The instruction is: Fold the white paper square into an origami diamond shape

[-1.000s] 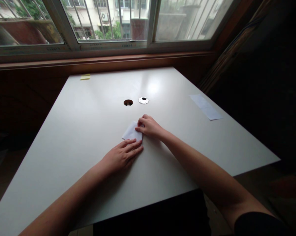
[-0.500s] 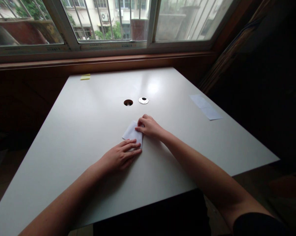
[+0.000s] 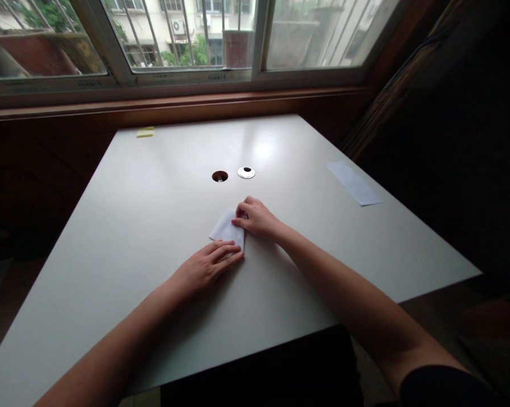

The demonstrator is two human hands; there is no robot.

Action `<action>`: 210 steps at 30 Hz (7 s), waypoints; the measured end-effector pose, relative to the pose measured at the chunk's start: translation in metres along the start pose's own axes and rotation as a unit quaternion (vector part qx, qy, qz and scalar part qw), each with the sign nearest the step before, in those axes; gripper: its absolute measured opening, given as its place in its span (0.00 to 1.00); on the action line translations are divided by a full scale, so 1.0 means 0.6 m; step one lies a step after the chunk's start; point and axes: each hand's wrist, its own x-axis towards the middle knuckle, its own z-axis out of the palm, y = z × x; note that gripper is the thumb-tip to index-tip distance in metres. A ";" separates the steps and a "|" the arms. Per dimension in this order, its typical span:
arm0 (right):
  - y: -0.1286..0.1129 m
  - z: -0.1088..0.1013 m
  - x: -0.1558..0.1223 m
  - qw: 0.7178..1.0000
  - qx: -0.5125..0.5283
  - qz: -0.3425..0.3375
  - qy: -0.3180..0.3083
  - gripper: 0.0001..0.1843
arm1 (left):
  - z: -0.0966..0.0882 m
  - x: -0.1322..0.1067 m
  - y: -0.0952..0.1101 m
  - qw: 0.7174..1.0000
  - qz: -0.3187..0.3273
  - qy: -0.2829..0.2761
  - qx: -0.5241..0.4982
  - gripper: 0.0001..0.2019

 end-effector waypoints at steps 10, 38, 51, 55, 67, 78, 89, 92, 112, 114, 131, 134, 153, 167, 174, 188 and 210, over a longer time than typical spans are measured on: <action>-0.002 0.002 -0.001 1.000 0.003 0.004 0.009 0.08 | -0.002 0.003 0.007 0.999 -0.002 -0.011 0.041 0.24; -0.010 0.010 -0.001 0.999 0.004 0.038 0.032 0.08 | 0.002 0.001 0.006 0.999 -0.015 -0.026 0.045 0.21; -0.018 0.006 -0.003 0.999 -0.002 0.041 0.034 0.08 | 0.004 0.009 0.021 0.998 -0.039 0.014 0.045 0.28; -0.017 0.008 -0.003 0.998 -0.003 0.044 0.036 0.09 | 0.005 0.011 0.026 0.997 -0.043 0.001 0.066 0.26; -0.015 0.009 -0.004 0.998 0.012 0.040 0.044 0.09 | -0.005 0.017 0.028 0.996 -0.074 -0.005 0.052 0.23; 0.013 0.003 -0.061 0.991 0.122 -0.014 0.050 0.20 | 0.004 0.014 0.026 0.995 -0.069 0.001 0.075 0.24; 0.009 -0.002 -0.067 0.995 0.094 -0.006 0.033 0.23 | -0.001 0.015 0.028 0.995 -0.064 -0.003 0.082 0.24; 0.010 0.000 -0.065 0.995 0.091 0.002 0.030 0.23 | 0.000 0.015 0.028 0.995 -0.062 0.004 0.078 0.24; 0.027 0.003 -0.018 0.992 0.088 0.028 0.087 0.13 | 0.003 0.016 0.026 0.994 -0.075 -0.006 0.084 0.23; 0.032 0.000 -0.007 0.992 0.078 0.027 0.099 0.12 | 0.003 0.016 0.026 0.994 -0.078 -0.007 0.082 0.23; 0.023 -0.011 -0.067 0.990 0.081 -0.093 0.069 0.12 | 0.003 0.015 0.028 0.994 -0.079 0.008 0.076 0.23; 0.015 -0.008 -0.083 0.990 0.012 -0.131 0.053 0.14 | 0.001 0.016 0.029 0.994 -0.082 0.003 0.079 0.23; 0.014 0.002 -0.061 0.990 -0.052 -0.123 0.042 0.17 | 0.002 0.013 0.025 0.995 -0.060 0.002 0.075 0.24; 0.020 0.002 -0.006 0.999 0.022 -0.038 0.020 0.05 | -0.003 0.009 0.019 0.999 -0.017 -0.010 0.046 0.25; 0.014 0.006 -0.006 0.999 0.027 -0.029 0.023 0.04 | -0.003 0.011 0.020 0.999 -0.018 -0.010 0.045 0.24; -0.002 -0.001 -0.007 1.000 0.026 0.001 0.015 0.04 | -0.002 0.010 0.021 0.999 -0.022 -0.016 0.046 0.24; -0.010 -0.011 0.000 0.996 -0.051 0.017 -0.065 0.07 | 0.005 0.009 0.019 0.999 -0.021 0.006 0.048 0.22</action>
